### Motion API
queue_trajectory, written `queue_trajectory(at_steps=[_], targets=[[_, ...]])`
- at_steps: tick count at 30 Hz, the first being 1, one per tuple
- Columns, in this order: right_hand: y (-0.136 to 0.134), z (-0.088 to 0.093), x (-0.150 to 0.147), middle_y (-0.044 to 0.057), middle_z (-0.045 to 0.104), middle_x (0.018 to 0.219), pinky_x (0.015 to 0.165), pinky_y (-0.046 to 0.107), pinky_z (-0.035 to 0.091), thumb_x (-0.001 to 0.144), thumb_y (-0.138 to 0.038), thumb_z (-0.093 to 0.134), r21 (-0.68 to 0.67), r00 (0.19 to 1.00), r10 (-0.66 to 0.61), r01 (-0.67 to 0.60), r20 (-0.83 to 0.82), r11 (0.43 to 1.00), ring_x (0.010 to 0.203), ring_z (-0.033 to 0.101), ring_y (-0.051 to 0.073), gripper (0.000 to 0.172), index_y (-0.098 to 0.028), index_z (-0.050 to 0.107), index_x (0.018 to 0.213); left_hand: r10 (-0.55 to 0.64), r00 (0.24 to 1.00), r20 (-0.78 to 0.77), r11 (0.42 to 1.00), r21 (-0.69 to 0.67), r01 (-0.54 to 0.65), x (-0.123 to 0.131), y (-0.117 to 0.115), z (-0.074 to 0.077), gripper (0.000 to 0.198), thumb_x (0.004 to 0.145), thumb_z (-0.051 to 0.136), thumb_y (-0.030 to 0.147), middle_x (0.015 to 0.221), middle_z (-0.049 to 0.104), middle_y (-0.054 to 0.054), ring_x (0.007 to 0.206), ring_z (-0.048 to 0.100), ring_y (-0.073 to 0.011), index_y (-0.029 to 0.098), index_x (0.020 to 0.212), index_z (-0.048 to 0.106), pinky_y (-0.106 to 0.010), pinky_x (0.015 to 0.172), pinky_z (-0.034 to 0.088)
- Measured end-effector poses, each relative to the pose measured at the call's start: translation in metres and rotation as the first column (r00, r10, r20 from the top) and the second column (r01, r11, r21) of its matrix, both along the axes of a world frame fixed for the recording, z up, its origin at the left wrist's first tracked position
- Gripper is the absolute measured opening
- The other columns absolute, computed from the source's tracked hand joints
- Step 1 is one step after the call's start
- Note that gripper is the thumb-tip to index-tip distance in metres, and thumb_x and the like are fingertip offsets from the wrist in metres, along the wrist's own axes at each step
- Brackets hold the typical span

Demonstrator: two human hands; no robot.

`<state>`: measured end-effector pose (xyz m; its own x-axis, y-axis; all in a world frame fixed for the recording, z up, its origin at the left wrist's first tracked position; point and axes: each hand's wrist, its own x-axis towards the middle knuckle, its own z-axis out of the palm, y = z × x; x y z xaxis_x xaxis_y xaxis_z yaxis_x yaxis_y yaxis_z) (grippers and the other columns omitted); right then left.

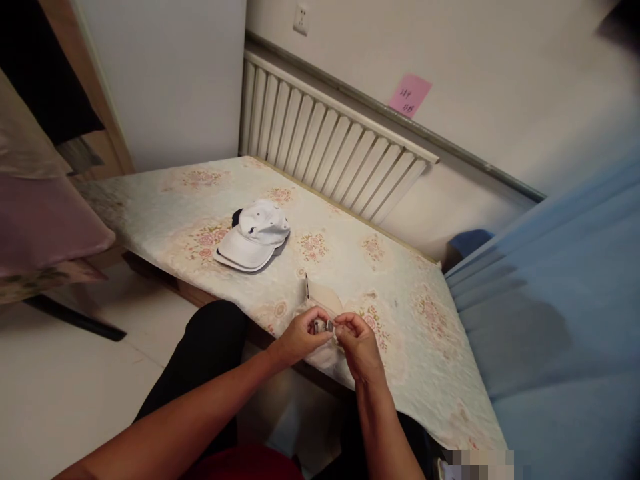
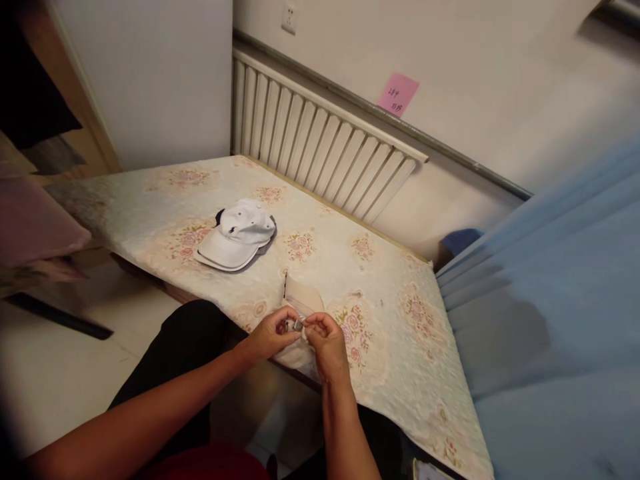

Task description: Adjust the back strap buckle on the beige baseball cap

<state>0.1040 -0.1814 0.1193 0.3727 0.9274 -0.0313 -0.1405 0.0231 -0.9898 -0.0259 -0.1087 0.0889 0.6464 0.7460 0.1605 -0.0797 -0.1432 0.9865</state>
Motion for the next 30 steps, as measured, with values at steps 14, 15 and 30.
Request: queue_trajectory(at_steps=[14, 15, 30], targets=[[-0.007, 0.004, 0.004, -0.004, 0.058, 0.069, 0.06, 0.023, 0.038, 0.068, -0.018, 0.064, -0.083, 0.961, 0.027, -0.004, 0.276, 0.997, 0.064, 0.052, 0.012, 0.015, -0.021, 0.062, 0.083, -0.001, 0.999, 0.038, 1.0, -0.019, 0.002, 0.0, 0.004, -0.005, 0.021, 0.072, 0.063, 0.027, 0.067, 0.044, 0.006, 0.058, 0.038, -0.0072, 0.016, 0.088, 0.054, -0.019, 0.053, 0.03], [-0.006, 0.005, 0.004, -0.004, 0.058, 0.067, 0.058, 0.023, 0.037, 0.068, -0.019, 0.063, -0.084, 0.964, 0.035, -0.014, 0.265, 0.996, 0.062, 0.051, 0.011, 0.014, -0.021, 0.062, 0.082, -0.013, 0.999, 0.038, 1.0, -0.025, 0.014, 0.001, 0.003, -0.005, 0.021, 0.072, 0.063, 0.028, 0.065, 0.043, 0.006, 0.057, 0.038, -0.0071, 0.017, 0.089, 0.055, -0.019, 0.052, 0.029], [-0.006, 0.003, 0.019, -0.002, 0.059, 0.069, 0.052, 0.022, 0.037, 0.075, -0.028, 0.061, -0.104, 0.909, 0.09, -0.052, 0.406, 0.993, 0.059, 0.05, 0.012, 0.013, -0.021, 0.063, 0.086, -0.313, 0.95, 0.023, 0.941, -0.128, 0.313, -0.02, 0.026, 0.025, 0.028, 0.07, 0.06, 0.02, 0.07, 0.047, 0.006, 0.065, 0.047, -0.0088, 0.017, 0.097, 0.051, -0.02, 0.06, 0.035]])
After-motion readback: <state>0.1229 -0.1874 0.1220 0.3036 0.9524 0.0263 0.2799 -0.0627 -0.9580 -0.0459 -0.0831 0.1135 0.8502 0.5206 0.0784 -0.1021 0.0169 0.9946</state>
